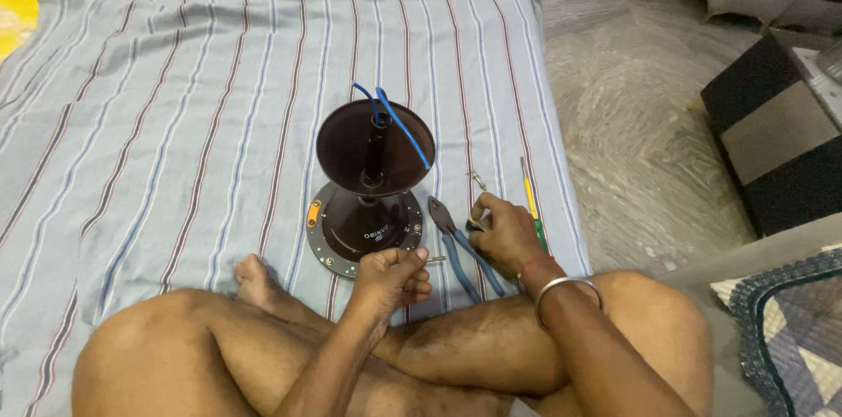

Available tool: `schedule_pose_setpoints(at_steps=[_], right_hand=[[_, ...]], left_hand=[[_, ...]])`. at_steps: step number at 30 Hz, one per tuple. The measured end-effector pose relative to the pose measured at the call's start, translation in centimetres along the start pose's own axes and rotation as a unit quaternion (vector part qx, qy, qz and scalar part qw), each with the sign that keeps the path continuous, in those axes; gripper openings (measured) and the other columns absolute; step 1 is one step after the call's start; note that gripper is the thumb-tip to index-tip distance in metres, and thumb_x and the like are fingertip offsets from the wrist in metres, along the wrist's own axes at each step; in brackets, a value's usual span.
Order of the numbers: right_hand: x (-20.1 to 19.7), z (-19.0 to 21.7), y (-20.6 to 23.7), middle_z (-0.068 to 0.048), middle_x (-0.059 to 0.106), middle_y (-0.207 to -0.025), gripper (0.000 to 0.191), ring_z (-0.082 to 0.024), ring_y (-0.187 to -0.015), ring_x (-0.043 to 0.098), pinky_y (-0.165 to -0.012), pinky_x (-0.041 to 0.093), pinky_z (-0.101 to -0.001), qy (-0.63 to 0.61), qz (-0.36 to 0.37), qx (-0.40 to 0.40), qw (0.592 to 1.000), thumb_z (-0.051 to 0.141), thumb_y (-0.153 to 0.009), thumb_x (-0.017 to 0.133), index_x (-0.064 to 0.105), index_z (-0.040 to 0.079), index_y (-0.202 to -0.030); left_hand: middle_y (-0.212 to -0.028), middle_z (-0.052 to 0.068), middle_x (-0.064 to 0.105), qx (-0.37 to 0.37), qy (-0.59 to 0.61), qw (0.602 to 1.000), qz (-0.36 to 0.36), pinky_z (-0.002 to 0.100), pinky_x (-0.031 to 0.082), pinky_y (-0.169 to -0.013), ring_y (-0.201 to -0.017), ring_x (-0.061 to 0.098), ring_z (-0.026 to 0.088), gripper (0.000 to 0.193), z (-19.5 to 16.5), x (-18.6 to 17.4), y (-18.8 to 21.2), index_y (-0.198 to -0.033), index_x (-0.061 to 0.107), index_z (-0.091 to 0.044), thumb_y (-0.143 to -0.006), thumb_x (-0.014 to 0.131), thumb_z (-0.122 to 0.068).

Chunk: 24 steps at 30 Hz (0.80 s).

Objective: The person sits on a bed servicing a disassembled table fan. They connect and tape the fan's wires at the base, thread the blue power cord up through the fan's cone-shaped cover, fit the cover onto the motor housing, and then use pliers to work on small switch components beside the fan.

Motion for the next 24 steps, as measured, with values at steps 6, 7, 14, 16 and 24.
schedule_pose_setpoints(at_steps=[6, 7, 14, 16, 24], right_hand=[[2.7, 0.2, 4.3, -0.006, 0.073, -0.079, 0.029, -0.016, -0.068, 0.064, -0.062, 0.05, -0.0318, -0.525, 0.098, 0.13, 0.836, 0.004, -0.08, 0.076, 0.06, 0.012, -0.103], [3.2, 0.4, 5.3, -0.005, 0.073, -0.08, 0.028, -0.015, -0.07, 0.067, -0.065, 0.054, -0.0308, -0.575, 0.105, 0.139, 0.799, 0.004, -0.081, 0.075, 0.059, 0.012, -0.103], [5.7, 0.9, 7.4, -0.003, 0.071, -0.082, 0.027, -0.017, -0.075, 0.07, -0.07, 0.058, -0.0349, -0.687, 0.139, 0.18, 0.69, 0.007, -0.082, 0.075, 0.06, 0.015, -0.103], [5.8, 1.3, 7.3, -0.004, 0.072, -0.084, 0.026, -0.017, -0.077, 0.07, -0.07, 0.057, -0.035, -0.691, 0.155, 0.172, 0.685, 0.007, -0.083, 0.074, 0.06, 0.014, -0.103], [5.9, 1.5, 7.7, -0.005, 0.072, -0.088, 0.02, -0.016, -0.079, 0.069, -0.072, 0.056, -0.0345, -0.685, 0.171, 0.172, 0.687, 0.01, -0.086, 0.073, 0.06, 0.013, -0.101]], left_hand=[[-0.076, 0.008, 0.07, 0.061, 0.055, 0.996, 0.023, 0.032, 0.062, -0.064, -0.065, 0.07, 0.017, 0.033, -2.5, 0.9, 1.5, -0.091, 0.069, -0.001, -0.087, 0.077, -0.033], [-0.077, 0.008, 0.071, 0.069, 0.059, 0.995, 0.029, 0.032, 0.062, -0.065, -0.065, 0.07, 0.017, 0.033, -2.8, 1.1, 1.6, -0.092, 0.07, -0.001, -0.086, 0.078, -0.032], [-0.077, 0.008, 0.073, 0.124, 0.067, 0.989, 0.048, 0.031, 0.06, -0.064, -0.064, 0.07, 0.016, 0.026, -3.4, 1.8, 2.3, -0.095, 0.071, 0.0, -0.088, 0.077, -0.024], [-0.077, 0.009, 0.073, 0.141, 0.062, 0.987, 0.048, 0.03, 0.06, -0.064, -0.064, 0.07, 0.015, 0.025, -3.6, 1.7, 2.4, -0.095, 0.071, 0.001, -0.089, 0.076, -0.023], [-0.076, 0.009, 0.074, 0.176, 0.059, 0.982, 0.034, 0.028, 0.06, -0.063, -0.065, 0.07, 0.013, 0.021, -4.0, 1.6, 2.2, -0.096, 0.071, 0.003, -0.09, 0.077, -0.017]])
Point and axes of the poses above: each hand's wrist, its own y-axis away from the middle knuckle, its own x-axis out of the palm, z = x × y, the point moved 10 cm from there along -y, towards the middle knuckle
